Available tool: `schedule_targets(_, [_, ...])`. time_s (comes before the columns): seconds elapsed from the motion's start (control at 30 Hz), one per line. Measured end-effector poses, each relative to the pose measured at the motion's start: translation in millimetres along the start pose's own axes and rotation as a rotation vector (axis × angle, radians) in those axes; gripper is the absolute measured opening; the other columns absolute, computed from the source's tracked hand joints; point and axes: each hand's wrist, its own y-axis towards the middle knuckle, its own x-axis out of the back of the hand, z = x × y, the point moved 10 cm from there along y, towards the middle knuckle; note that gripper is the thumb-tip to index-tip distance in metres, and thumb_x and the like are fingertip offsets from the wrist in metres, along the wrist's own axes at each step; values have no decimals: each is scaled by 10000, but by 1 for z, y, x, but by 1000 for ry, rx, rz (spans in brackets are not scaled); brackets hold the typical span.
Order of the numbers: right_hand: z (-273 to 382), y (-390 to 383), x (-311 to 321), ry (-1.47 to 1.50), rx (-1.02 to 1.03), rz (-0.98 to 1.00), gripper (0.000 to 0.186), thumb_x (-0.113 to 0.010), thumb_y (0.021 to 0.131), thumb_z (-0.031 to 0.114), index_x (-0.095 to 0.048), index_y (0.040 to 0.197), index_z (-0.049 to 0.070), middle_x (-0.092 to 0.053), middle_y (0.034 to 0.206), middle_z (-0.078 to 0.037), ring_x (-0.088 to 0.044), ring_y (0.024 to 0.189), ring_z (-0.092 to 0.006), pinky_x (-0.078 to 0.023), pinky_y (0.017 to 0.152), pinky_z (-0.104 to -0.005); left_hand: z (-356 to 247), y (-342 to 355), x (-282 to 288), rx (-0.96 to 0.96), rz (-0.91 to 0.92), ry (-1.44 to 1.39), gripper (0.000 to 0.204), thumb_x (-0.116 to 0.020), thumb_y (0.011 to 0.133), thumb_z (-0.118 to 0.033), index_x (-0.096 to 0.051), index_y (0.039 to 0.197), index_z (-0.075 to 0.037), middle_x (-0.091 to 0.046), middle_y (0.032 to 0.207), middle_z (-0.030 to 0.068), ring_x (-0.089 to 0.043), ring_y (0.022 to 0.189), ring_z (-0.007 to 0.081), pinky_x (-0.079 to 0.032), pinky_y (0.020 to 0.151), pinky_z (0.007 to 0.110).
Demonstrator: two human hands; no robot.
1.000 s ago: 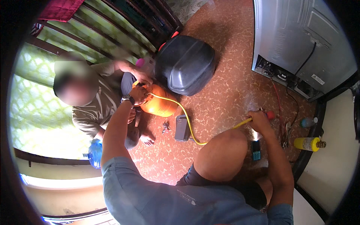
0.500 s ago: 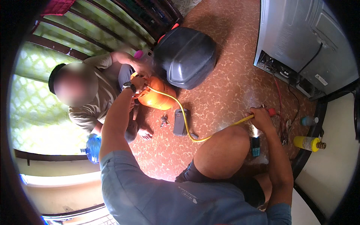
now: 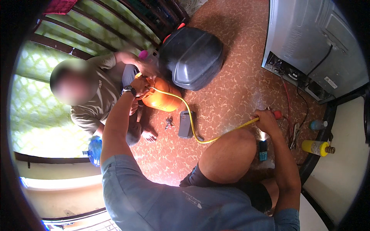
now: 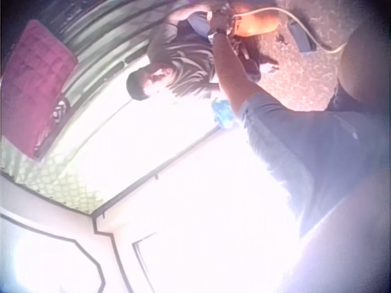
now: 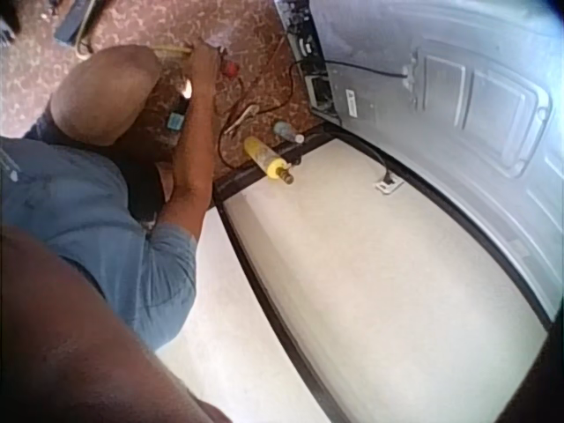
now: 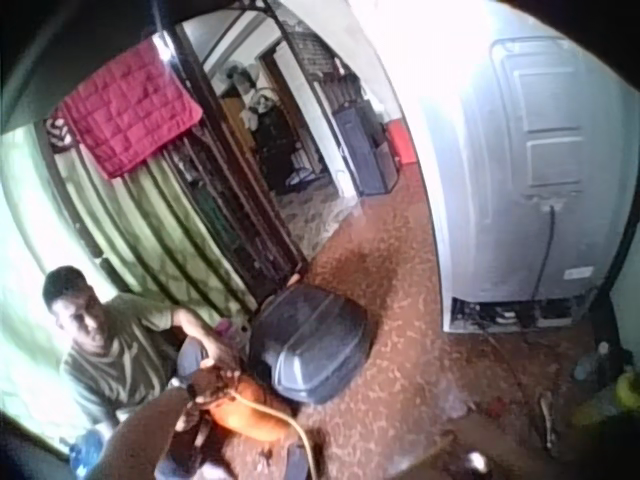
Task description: The person works on the rear compressor area of a refrigerator, using a mobile phone flashlight, handling a refrigerant tank, and connecting hoses to a manifold gauge set.
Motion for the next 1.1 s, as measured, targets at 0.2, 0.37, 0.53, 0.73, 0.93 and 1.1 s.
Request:
schedule_targets(0.2, [2, 4, -8, -23, -56, 83, 278, -678, 928, 315, -665, 883, 41, -672, 794, -227, -647, 801, -453, -493, 716, -520, 20, -8, -12, 83, -24, -62, 188, -678, 867, -243, -720, 974, -95, -697, 1060, 142, -589, 1132, 333, -465, 960, 476])
schedule_targets(0.37, [6, 2, 2, -12, -7, 21, 325, -704, 903, 284, -599, 803, -7, -630, 741, -241, -617, 735, -457, -463, 643, -506, -13, -8, 10, -43, -181, -30, 212, -687, 859, -261, -697, 924, -60, -668, 1026, 160, -593, 1076, 349, -464, 944, 478])
schedule_targets(0.53, [4, 1, 0, -3, -14, 20, 318, -703, 900, 276, -605, 798, -9, -633, 750, -244, -623, 746, -451, -461, 647, -509, -10, -5, 6, 7, -166, -60, 195, -692, 859, -257, -709, 910, -69, -673, 1011, 139, -595, 1075, 348, -468, 935, 466])
schedule_targets(0.73, [14, 2, -1, 6, -20, 55, 310, -710, 895, 271, -620, 805, -12, -642, 758, -241, -634, 759, -445, -470, 664, -506, 10, -2, -6, 16, -24, -99, 194, -726, 808, -252, -725, 889, -75, -678, 995, 122, -605, 1037, 336, -480, 903, 466])
schedule_targets(0.93, [6, 0, -1, -8, -36, 31, 305, -723, 883, 262, -624, 794, -12, -655, 776, -234, -638, 764, -439, -476, 667, -494, -10, 0, 5, 68, -118, -84, 209, -729, 812, -254, -725, 884, -58, -677, 1093, 132, -625, 1050, 329, -490, 899, 447])
schedule_targets(1.1, [13, 3, -4, 34, 11, 36, 294, -731, 874, 267, -641, 803, -5, -661, 785, -225, -638, 770, -438, -480, 668, -489, -10, -14, 15, -29, -301, -127, 181, -722, 809, -229, -722, 900, -74, -670, 1088, 144, -637, 1020, 342, -501, 873, 433])
